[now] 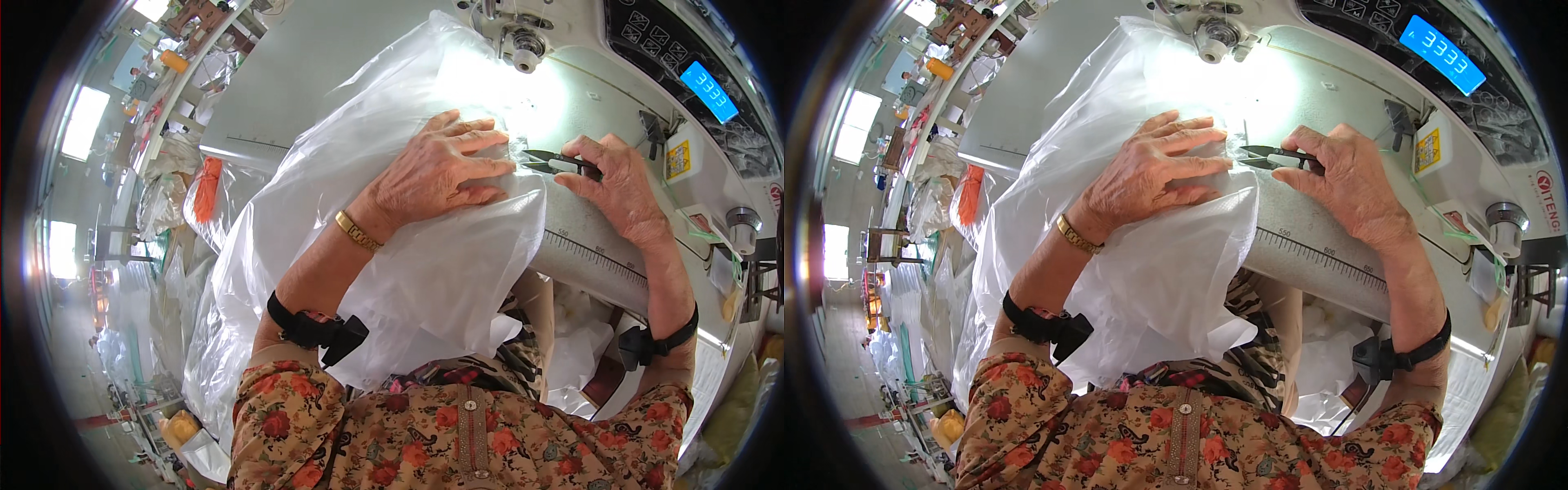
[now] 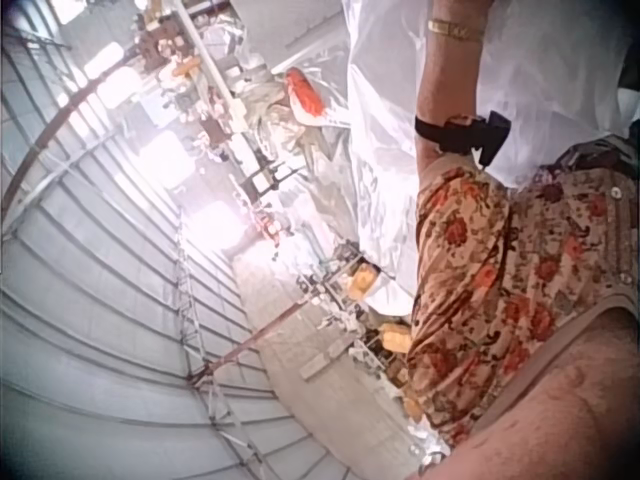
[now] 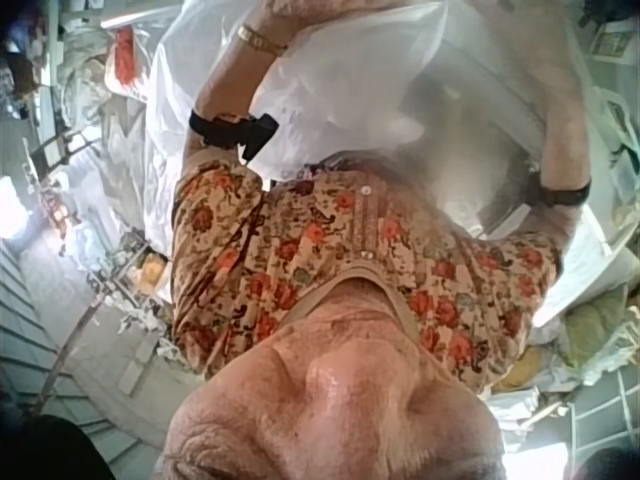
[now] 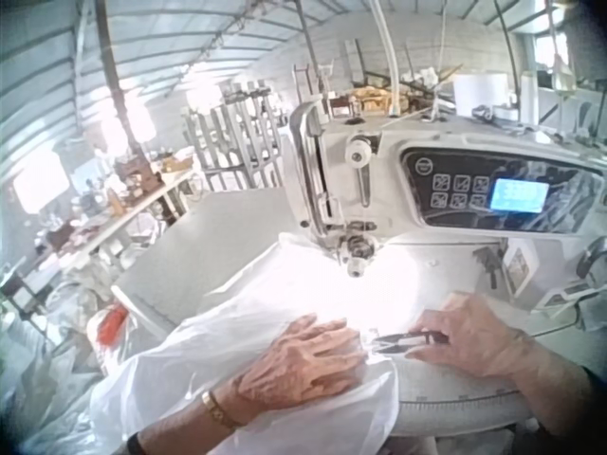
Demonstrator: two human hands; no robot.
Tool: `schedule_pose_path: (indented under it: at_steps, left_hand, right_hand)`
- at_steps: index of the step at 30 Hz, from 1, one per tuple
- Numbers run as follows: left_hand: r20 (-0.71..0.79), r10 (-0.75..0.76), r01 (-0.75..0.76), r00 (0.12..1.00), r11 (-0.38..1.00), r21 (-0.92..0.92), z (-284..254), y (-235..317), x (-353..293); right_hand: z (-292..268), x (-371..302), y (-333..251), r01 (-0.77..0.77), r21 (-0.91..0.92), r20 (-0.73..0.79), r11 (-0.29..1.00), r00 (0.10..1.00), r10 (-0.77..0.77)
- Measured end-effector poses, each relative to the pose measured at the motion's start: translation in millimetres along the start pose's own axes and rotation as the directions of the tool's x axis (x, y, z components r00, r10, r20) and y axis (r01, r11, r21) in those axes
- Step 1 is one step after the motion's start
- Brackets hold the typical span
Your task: Sewing the edges of large white plastic or foam sheets using an industrial sewing machine.
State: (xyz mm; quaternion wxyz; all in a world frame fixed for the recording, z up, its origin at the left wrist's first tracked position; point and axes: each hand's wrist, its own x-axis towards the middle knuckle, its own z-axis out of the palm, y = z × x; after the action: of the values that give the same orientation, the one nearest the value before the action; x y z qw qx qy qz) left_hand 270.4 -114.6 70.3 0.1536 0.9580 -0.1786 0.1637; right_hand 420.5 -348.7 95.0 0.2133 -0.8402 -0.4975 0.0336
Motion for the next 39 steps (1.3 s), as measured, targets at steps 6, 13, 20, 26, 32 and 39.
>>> schedule_pose_path:
  at_steps: [6, 13, 20, 26, 32, 39]
  left_hand:
    - [-0.008, 0.010, -0.010, 1.000, 1.000, 0.006, 0.3, -0.8, 0.2]
    - [-0.017, 0.016, -0.016, 1.000, 1.000, 0.008, 0.7, -1.5, -1.0]
    - [-0.034, 0.020, -0.020, 0.999, 1.000, 0.003, 1.7, -1.9, -1.2]
    - [-0.039, 0.022, -0.022, 0.999, 1.000, -0.002, 1.7, -1.8, 0.1]
    - [-0.036, 0.020, -0.020, 0.999, 1.000, -0.007, 1.9, -2.1, -0.6]
    - [-0.049, 0.019, -0.020, 0.999, 1.000, -0.011, 3.3, -2.4, -0.4]
  right_hand:
    - [4.8, 0.4, 1.7, 0.012, -0.025, -0.040, 1.000, 0.999, -0.013]
    - [5.7, 1.9, 2.1, 0.026, -0.025, -0.024, 0.999, 0.999, -0.027]
    - [6.7, 2.1, 4.7, 0.033, -0.006, -0.024, 0.999, 0.999, -0.033]
    - [7.4, 2.3, 6.8, 0.043, -0.003, -0.036, 0.999, 0.998, -0.043]
    - [7.9, 2.3, 5.8, 0.078, -0.066, -0.044, 0.995, 0.996, -0.081]
    - [4.6, 2.2, 1.6, 0.067, 0.010, -0.026, 0.998, 0.997, -0.066]
